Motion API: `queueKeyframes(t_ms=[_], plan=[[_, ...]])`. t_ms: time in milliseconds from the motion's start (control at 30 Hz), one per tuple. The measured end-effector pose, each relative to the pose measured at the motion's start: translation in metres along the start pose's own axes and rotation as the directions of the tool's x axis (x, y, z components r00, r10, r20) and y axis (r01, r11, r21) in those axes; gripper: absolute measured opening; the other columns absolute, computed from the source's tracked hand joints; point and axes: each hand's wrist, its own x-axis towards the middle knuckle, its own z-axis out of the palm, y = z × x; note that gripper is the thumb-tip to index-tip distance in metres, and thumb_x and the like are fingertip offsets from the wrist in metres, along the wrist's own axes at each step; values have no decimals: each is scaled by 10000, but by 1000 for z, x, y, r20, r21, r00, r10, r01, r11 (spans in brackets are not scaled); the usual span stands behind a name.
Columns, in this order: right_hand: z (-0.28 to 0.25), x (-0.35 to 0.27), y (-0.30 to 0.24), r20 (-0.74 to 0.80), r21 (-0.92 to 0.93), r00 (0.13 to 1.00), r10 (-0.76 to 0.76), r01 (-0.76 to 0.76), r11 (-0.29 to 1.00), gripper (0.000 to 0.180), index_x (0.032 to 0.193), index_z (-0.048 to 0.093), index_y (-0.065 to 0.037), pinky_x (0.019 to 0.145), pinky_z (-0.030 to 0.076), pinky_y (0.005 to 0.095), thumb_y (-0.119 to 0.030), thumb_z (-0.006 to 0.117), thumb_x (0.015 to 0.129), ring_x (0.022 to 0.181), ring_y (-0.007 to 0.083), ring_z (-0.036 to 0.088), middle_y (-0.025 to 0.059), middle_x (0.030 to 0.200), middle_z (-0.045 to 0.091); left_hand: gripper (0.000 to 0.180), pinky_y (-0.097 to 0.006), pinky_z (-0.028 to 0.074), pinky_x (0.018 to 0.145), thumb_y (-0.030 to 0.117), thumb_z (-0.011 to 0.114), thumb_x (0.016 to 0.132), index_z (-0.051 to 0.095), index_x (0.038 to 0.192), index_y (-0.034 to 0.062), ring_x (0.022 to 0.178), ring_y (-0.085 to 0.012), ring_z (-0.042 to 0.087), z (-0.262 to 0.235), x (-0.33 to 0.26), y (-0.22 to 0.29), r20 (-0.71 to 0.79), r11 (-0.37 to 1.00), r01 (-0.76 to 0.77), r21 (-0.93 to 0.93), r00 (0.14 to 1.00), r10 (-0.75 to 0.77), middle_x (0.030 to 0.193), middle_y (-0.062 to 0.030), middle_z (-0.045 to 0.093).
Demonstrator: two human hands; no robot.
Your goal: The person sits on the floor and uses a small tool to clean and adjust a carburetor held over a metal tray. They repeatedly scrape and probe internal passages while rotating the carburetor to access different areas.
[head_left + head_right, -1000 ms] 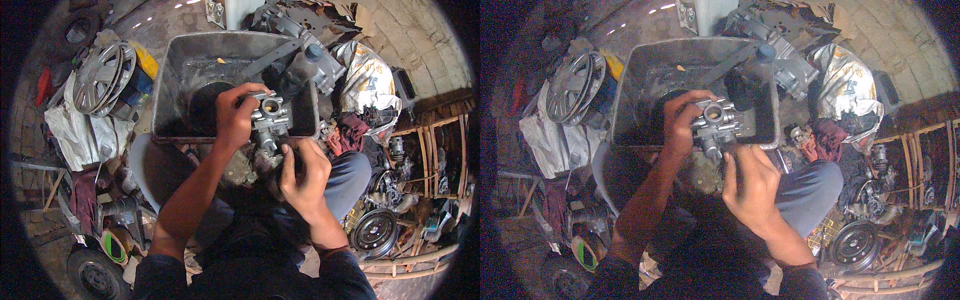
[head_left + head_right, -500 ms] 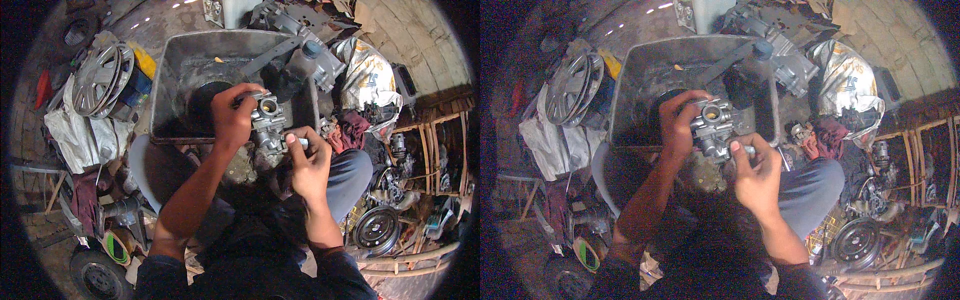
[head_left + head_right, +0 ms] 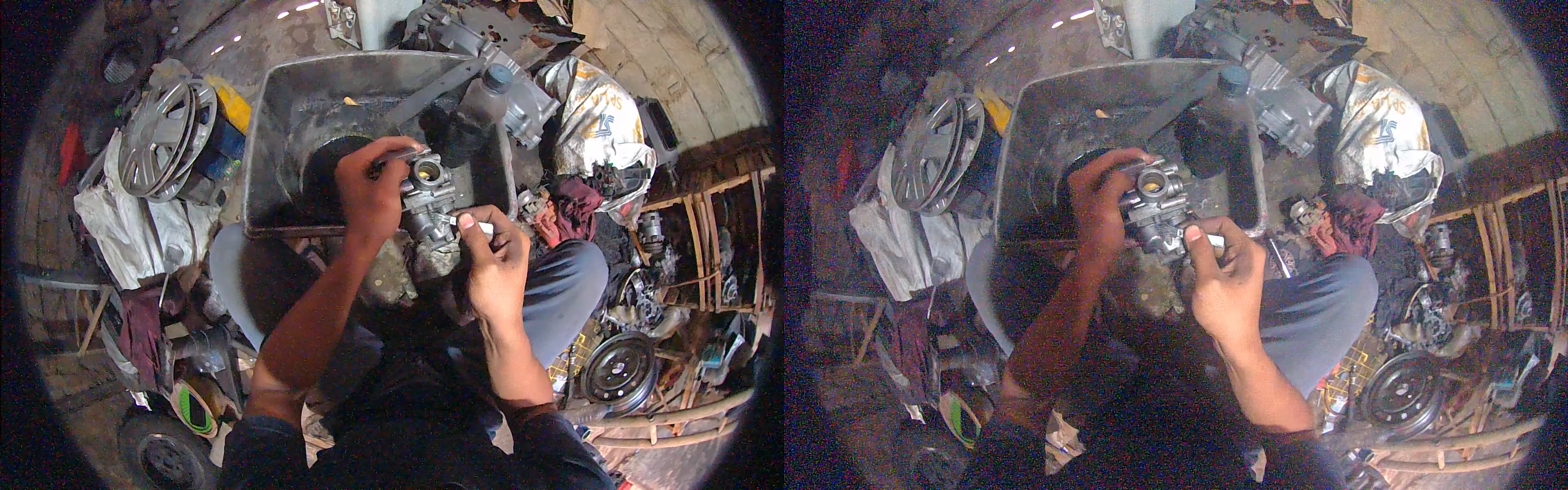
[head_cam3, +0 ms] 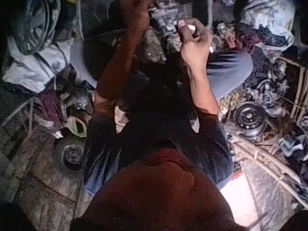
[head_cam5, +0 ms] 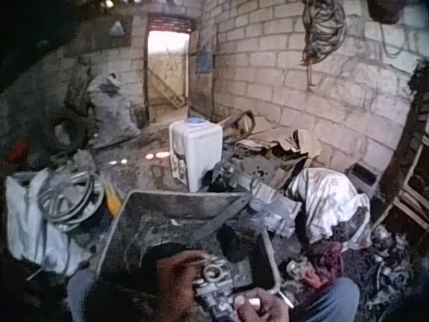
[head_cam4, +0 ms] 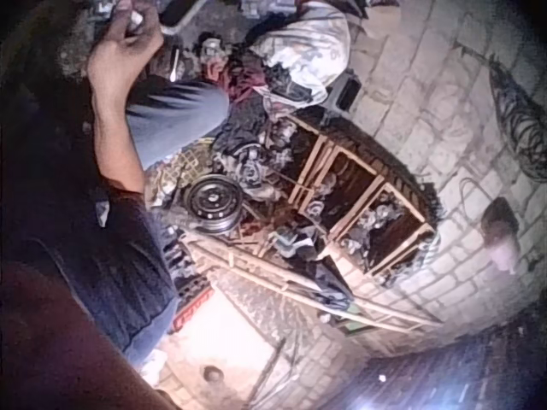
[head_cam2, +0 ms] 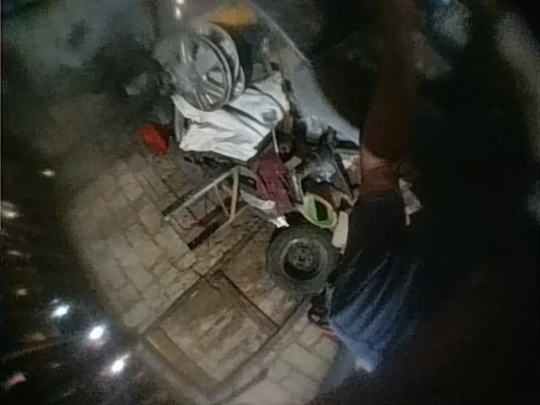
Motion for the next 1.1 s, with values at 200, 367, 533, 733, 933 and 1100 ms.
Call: queueKeyframes(t_ms=[200, 367, 533, 733, 933, 1100], plan=[[13, -7, 24, -74, -417, 819, -569, 493, 764, 51, 920, 651, 31, 678, 502, 406, -18, 645, 934, 732, 360, 661, 219, 784, 657, 258, -313, 535, 861, 97, 574, 845, 751, 992, -21, 924, -189, 709, 1, 0, -1, 32, 995, 24, 97, 999, -27, 971, -110, 768], [8, -2, 10, -62, -3, 998, -6, 5, 1000, 151, 891, 658, 16, 562, 355, 259, -102, 656, 986, 652, 48, 470, -7, 696, 576, 220, -263, 523, 757, 12, 572, 843, 743, 969, -41, 816, -119, 684, 0, 1, -6, -43, 1000, 21, 17, 999, -21, 876, -75, 755], [11, -3, 13, -210, -31, 959, -189, 187, 982, 171, 905, 670, 21, 603, 377, 250, -116, 644, 1004, 696, 57, 491, 5, 739, 608, 217, -260, 520, 749, 12, 575, 841, 748, 963, -37, 811, -116, 681, 1, 0, 1, -47, 999, 36, 19, 998, -35, 873, -74, 754], [11, -8, 16, -199, -150, 927, -319, 293, 944, 162, 916, 664, 42, 725, 466, 285, -95, 643, 1000, 797, 108, 575, 59, 808, 670, 218, -258, 518, 745, 15, 579, 838, 748, 963, -41, 801, -116, 681, 1, 0, -1, -38, 1000, 15, 0, 999, -15, 868, -76, 757], [20, -6, 34, -130, -456, 792, -597, 487, 745, 45, 943, 661, 30, 676, 535, 381, -8, 638, 942, 741, 326, 704, 199, 808, 689, 211, -274, 524, 745, 30, 590, 835, 743, 960, -45, 801, -125, 688, 3, 0, -1, -54, 999, 48, -6, 997, -48, 860, -82, 756], [31, -8, 28, -220, -183, 899, -379, 344, 921, 152, 871, 651, 30, 580, 378, 231, -72, 660, 984, 644, 62, 489, -14, 709, 588, 205, -275, 522, 739, 35, 589, 835, 739, 950, -46, 785, -123, 682, 3, -1, -4, -84, 999, 29, 36, 996, -26, 845, -86, 751]])
